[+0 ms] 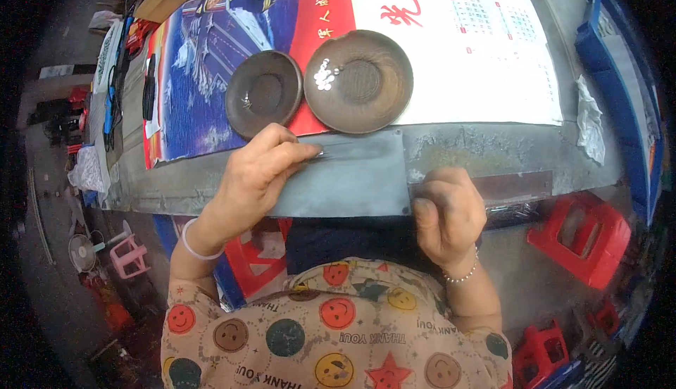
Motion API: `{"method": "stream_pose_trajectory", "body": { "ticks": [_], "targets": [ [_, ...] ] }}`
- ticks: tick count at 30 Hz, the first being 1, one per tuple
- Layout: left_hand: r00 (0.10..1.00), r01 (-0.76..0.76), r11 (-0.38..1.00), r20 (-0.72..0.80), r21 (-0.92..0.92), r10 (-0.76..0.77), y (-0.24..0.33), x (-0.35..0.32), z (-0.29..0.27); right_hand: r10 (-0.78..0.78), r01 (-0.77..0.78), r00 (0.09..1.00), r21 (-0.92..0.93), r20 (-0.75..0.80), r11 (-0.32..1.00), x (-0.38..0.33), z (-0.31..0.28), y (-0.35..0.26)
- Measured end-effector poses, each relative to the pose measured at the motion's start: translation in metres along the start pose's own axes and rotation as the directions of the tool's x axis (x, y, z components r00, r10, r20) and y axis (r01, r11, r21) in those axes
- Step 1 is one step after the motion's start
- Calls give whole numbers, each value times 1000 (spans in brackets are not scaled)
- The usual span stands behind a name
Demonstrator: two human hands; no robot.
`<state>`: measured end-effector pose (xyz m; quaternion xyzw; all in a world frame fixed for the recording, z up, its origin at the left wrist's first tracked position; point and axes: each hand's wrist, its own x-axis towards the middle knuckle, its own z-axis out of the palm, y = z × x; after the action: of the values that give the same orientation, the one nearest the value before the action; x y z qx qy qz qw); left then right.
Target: Assembling small plastic beads onto metal clips at a workbench.
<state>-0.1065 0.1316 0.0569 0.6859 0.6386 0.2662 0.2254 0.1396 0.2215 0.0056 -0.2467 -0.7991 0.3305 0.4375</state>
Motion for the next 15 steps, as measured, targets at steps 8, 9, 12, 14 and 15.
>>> {"method": "stream_pose_trajectory", "body": {
  "ticks": [8,9,12,14,15],
  "targets": [
    [995,-75,996,62,43,72,-16,3,-5,35,-34,999,-62,14,997,-1,3,0],
    [992,-108,991,74,82,102,-16,3,-5,27,-25,1000,-80,15,996,0,4,0],
    [988,-115,984,116,135,99,-23,-3,-10,34,-30,999,-110,31,993,0,6,-2],
    [986,-104,984,145,142,83,-26,-11,-19,57,-55,998,-112,12,992,1,8,-3],
    [982,-85,983,180,163,55,-29,-15,-25,57,-55,998,-120,12,991,0,9,-3]
  ]
}}
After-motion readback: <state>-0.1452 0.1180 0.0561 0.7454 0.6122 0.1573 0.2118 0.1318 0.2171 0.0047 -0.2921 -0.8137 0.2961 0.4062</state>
